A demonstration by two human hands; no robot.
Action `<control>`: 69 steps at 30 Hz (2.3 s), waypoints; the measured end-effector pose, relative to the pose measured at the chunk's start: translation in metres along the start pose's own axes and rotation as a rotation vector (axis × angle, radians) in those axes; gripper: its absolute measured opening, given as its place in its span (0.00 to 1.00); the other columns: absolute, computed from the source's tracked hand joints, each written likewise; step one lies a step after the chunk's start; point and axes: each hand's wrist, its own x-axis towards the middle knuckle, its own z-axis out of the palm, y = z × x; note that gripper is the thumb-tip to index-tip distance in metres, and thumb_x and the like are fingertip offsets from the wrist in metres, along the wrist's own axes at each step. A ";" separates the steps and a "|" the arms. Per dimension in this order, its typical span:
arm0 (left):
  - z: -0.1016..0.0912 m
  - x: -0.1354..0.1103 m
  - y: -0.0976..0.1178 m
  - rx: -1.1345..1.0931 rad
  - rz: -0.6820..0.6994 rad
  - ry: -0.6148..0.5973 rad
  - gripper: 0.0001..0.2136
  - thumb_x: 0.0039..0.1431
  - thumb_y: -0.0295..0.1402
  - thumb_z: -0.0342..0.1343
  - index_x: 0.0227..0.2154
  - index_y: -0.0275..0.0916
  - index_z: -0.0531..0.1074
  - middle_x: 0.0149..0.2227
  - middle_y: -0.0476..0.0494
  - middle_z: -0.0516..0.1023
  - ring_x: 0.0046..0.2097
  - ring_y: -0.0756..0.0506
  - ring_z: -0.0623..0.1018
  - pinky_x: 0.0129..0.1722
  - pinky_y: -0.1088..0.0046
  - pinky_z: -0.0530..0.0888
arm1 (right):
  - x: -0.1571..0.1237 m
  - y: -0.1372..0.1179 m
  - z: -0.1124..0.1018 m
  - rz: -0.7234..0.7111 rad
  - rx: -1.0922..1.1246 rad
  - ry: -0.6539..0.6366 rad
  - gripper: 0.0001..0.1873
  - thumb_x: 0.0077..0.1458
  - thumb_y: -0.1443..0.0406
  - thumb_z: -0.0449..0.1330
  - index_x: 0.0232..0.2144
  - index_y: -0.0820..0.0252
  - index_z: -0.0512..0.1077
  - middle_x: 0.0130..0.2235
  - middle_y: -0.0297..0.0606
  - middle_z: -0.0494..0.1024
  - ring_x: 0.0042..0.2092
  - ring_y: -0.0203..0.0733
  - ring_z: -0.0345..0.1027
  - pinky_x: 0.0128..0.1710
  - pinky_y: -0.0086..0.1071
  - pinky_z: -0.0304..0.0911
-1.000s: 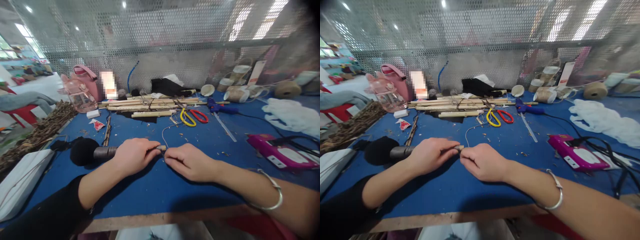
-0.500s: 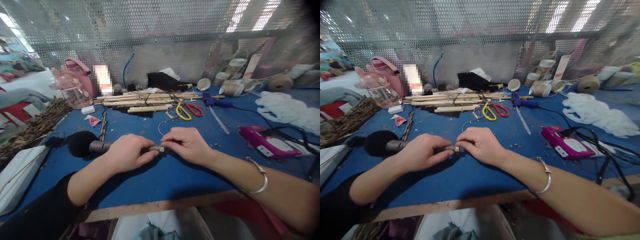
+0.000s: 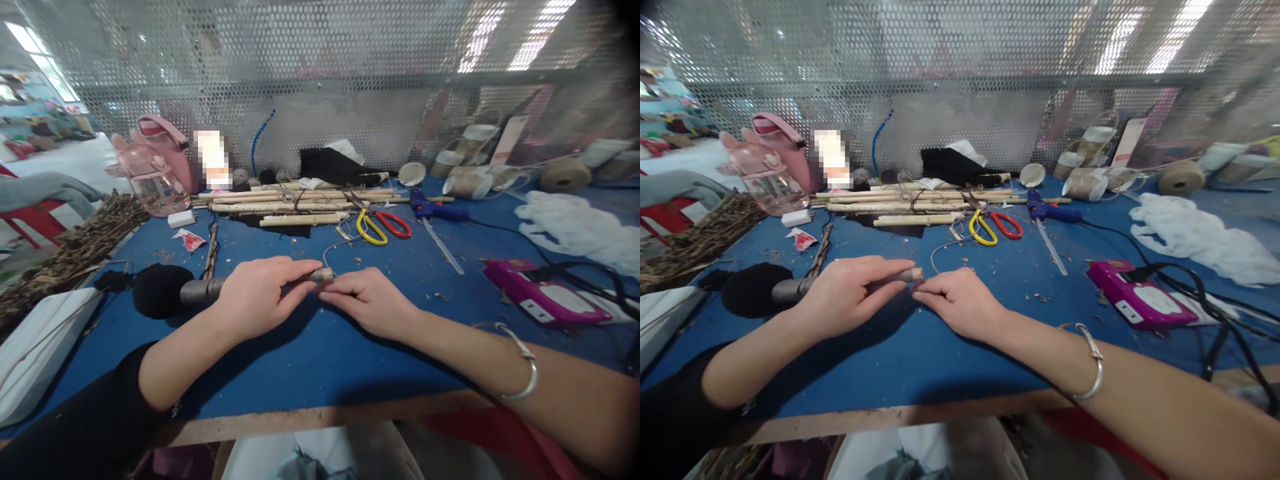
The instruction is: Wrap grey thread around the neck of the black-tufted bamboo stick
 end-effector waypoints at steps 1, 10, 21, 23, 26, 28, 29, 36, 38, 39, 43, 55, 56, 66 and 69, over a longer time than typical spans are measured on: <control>0.001 0.001 -0.001 0.009 -0.014 0.002 0.16 0.60 0.39 0.44 0.49 0.46 0.69 0.44 0.48 0.77 0.43 0.47 0.75 0.41 0.73 0.69 | -0.002 -0.002 -0.001 -0.050 -0.082 0.001 0.13 0.57 0.62 0.52 0.33 0.57 0.77 0.30 0.35 0.78 0.31 0.36 0.69 0.31 0.28 0.59; 0.005 0.000 -0.001 0.044 -0.009 -0.110 0.16 0.59 0.38 0.45 0.48 0.46 0.69 0.41 0.47 0.77 0.41 0.47 0.76 0.39 0.73 0.70 | -0.012 -0.008 -0.014 -0.258 -0.424 0.195 0.16 0.59 0.61 0.48 0.37 0.54 0.76 0.23 0.36 0.71 0.26 0.35 0.62 0.28 0.29 0.54; 0.000 -0.003 0.012 0.009 0.029 -0.160 0.13 0.57 0.41 0.47 0.39 0.45 0.73 0.31 0.49 0.76 0.32 0.48 0.75 0.31 0.75 0.66 | 0.000 -0.006 -0.016 -0.077 -0.079 0.244 0.11 0.55 0.60 0.56 0.29 0.56 0.77 0.25 0.34 0.74 0.27 0.35 0.65 0.29 0.28 0.59; 0.000 -0.003 0.013 0.024 0.017 -0.128 0.15 0.56 0.45 0.47 0.34 0.43 0.74 0.28 0.48 0.76 0.30 0.49 0.74 0.28 0.76 0.64 | 0.004 -0.007 -0.014 -0.001 0.040 0.210 0.10 0.54 0.62 0.56 0.28 0.58 0.76 0.27 0.35 0.76 0.29 0.35 0.67 0.31 0.28 0.60; 0.001 -0.003 0.014 0.056 0.006 -0.094 0.17 0.55 0.48 0.46 0.29 0.42 0.74 0.26 0.48 0.76 0.29 0.49 0.73 0.26 0.76 0.62 | 0.007 -0.006 -0.010 0.077 0.175 0.135 0.10 0.54 0.63 0.55 0.29 0.59 0.76 0.29 0.35 0.78 0.31 0.37 0.69 0.33 0.28 0.62; 0.001 -0.004 0.013 0.067 0.000 -0.066 0.16 0.56 0.46 0.46 0.30 0.43 0.74 0.28 0.49 0.76 0.30 0.49 0.74 0.27 0.76 0.62 | 0.007 -0.004 -0.007 0.106 0.212 0.087 0.11 0.54 0.63 0.55 0.30 0.59 0.76 0.30 0.34 0.78 0.32 0.37 0.70 0.33 0.28 0.62; 0.001 -0.004 0.013 0.071 -0.007 -0.050 0.15 0.56 0.45 0.46 0.31 0.43 0.73 0.29 0.49 0.77 0.31 0.49 0.74 0.28 0.76 0.63 | 0.006 -0.003 -0.006 0.108 0.209 0.067 0.11 0.54 0.63 0.54 0.31 0.59 0.76 0.30 0.34 0.78 0.32 0.37 0.70 0.32 0.27 0.62; 0.006 -0.004 0.010 0.150 -0.117 0.054 0.15 0.56 0.45 0.46 0.32 0.42 0.72 0.31 0.48 0.76 0.34 0.47 0.75 0.29 0.74 0.64 | -0.003 -0.008 0.000 -0.103 -0.186 -0.056 0.13 0.57 0.64 0.51 0.28 0.60 0.75 0.28 0.36 0.76 0.29 0.35 0.68 0.29 0.26 0.56; 0.008 -0.004 0.009 0.167 -0.104 0.046 0.16 0.56 0.46 0.46 0.32 0.41 0.72 0.30 0.48 0.76 0.33 0.47 0.75 0.29 0.74 0.64 | -0.006 -0.012 0.002 -0.171 -0.296 -0.046 0.14 0.58 0.65 0.50 0.30 0.60 0.74 0.28 0.37 0.76 0.29 0.35 0.67 0.28 0.27 0.55; 0.009 -0.004 0.009 0.171 -0.098 0.041 0.16 0.56 0.47 0.46 0.31 0.41 0.72 0.30 0.48 0.76 0.32 0.47 0.74 0.29 0.74 0.64 | -0.007 -0.014 0.002 -0.205 -0.333 -0.042 0.14 0.59 0.65 0.49 0.30 0.60 0.74 0.28 0.37 0.75 0.29 0.35 0.66 0.28 0.27 0.54; 0.010 -0.003 0.010 0.198 -0.111 0.027 0.14 0.56 0.45 0.46 0.28 0.42 0.70 0.28 0.49 0.75 0.31 0.47 0.74 0.27 0.74 0.62 | -0.010 -0.019 0.000 -0.326 -0.422 -0.027 0.14 0.59 0.67 0.47 0.30 0.61 0.72 0.27 0.38 0.74 0.28 0.35 0.64 0.28 0.27 0.54; 0.013 -0.004 0.012 0.192 0.011 -0.137 0.13 0.55 0.43 0.45 0.27 0.41 0.69 0.26 0.50 0.75 0.29 0.48 0.74 0.25 0.74 0.59 | -0.010 -0.014 -0.014 -0.386 -0.335 0.281 0.09 0.56 0.68 0.54 0.33 0.62 0.74 0.24 0.35 0.73 0.27 0.32 0.63 0.27 0.25 0.56; 0.013 -0.004 0.013 0.191 0.023 -0.137 0.14 0.56 0.44 0.45 0.27 0.41 0.69 0.26 0.50 0.75 0.28 0.48 0.74 0.25 0.74 0.59 | -0.008 -0.012 -0.014 -0.335 -0.284 0.293 0.08 0.56 0.68 0.55 0.33 0.61 0.74 0.25 0.35 0.73 0.27 0.32 0.64 0.28 0.25 0.57; 0.012 -0.006 0.013 0.172 0.024 -0.014 0.14 0.55 0.46 0.47 0.31 0.43 0.70 0.28 0.51 0.75 0.31 0.47 0.74 0.26 0.73 0.61 | 0.007 0.000 -0.007 0.144 0.146 0.100 0.09 0.53 0.65 0.56 0.29 0.61 0.76 0.29 0.33 0.78 0.31 0.36 0.69 0.33 0.26 0.62; 0.013 -0.006 0.012 0.161 0.007 0.035 0.15 0.55 0.47 0.47 0.31 0.43 0.71 0.27 0.52 0.75 0.30 0.48 0.74 0.26 0.73 0.62 | 0.006 0.000 -0.004 0.169 0.177 0.011 0.10 0.53 0.65 0.55 0.30 0.60 0.77 0.29 0.33 0.78 0.31 0.37 0.69 0.31 0.27 0.62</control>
